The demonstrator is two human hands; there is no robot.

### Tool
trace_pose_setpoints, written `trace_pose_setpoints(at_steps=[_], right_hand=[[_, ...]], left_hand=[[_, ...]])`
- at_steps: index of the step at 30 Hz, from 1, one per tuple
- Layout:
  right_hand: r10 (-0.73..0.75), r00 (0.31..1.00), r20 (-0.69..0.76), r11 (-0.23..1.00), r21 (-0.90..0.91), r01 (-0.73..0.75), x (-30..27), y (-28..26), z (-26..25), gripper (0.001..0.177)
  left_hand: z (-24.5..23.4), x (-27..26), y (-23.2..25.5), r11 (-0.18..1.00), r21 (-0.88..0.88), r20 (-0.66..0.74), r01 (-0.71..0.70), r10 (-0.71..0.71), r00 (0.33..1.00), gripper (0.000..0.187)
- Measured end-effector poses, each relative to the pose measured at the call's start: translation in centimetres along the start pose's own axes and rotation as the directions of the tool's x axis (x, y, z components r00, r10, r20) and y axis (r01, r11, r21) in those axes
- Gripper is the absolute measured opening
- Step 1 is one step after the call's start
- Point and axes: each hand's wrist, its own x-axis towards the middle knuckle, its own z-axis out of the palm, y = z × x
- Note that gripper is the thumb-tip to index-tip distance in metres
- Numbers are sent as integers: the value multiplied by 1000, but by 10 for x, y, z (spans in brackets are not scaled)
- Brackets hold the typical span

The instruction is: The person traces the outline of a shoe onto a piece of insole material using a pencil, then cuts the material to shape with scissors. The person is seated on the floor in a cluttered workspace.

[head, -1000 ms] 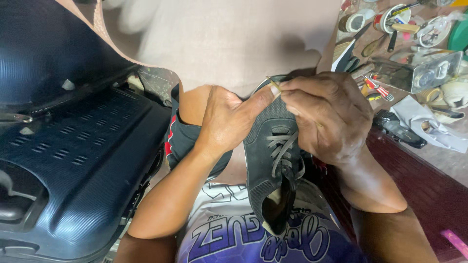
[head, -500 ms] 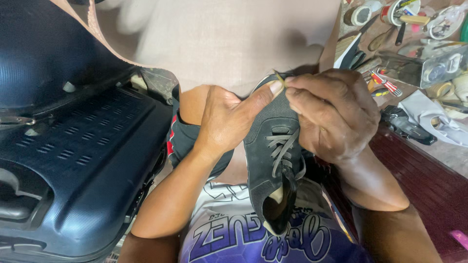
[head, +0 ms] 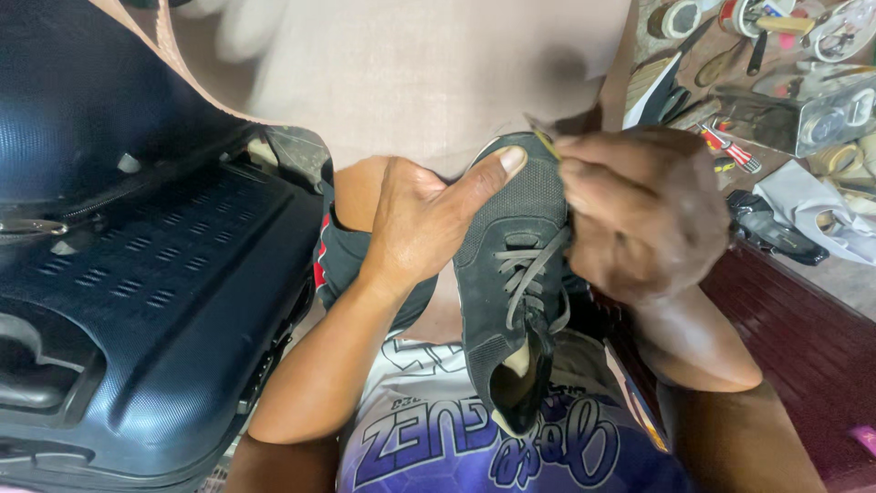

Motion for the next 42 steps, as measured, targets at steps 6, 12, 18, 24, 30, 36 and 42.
trace_pose_setpoints(at_steps=[6, 12, 18, 24, 30, 36, 42], right_hand=[[181, 983, -42, 974, 149, -173, -12, 7, -7, 5], [108, 994, 26, 989, 98, -110, -3, -1, -4, 8], [82, 994, 69, 996, -33, -80, 7, -8, -6, 10], [88, 991, 98, 995, -55, -83, 4, -5, -12, 11], [129, 983, 132, 990, -74, -120, 4, -10, -19, 9], [116, 989, 94, 993, -33, -113, 2, -6, -16, 8], [238, 969, 60, 964, 105, -243, -3, -8, -23, 6]], left_hand=[[0, 1, 7, 987, 123, -30, 104, -101, 994, 70], [3, 0, 7, 998, -64, 19, 14, -13, 1000, 37], [4, 0, 5, 995, -98, 29, -11, 14, 999, 40], [3, 0, 6, 994, -108, 29, 7, -4, 1000, 39], [2, 0, 7, 987, 106, -18, 124, -123, 992, 65], [5, 0, 3, 993, -120, 19, -5, 7, 1000, 42], [4, 0, 2, 999, 4, -9, 50, -50, 999, 52]])
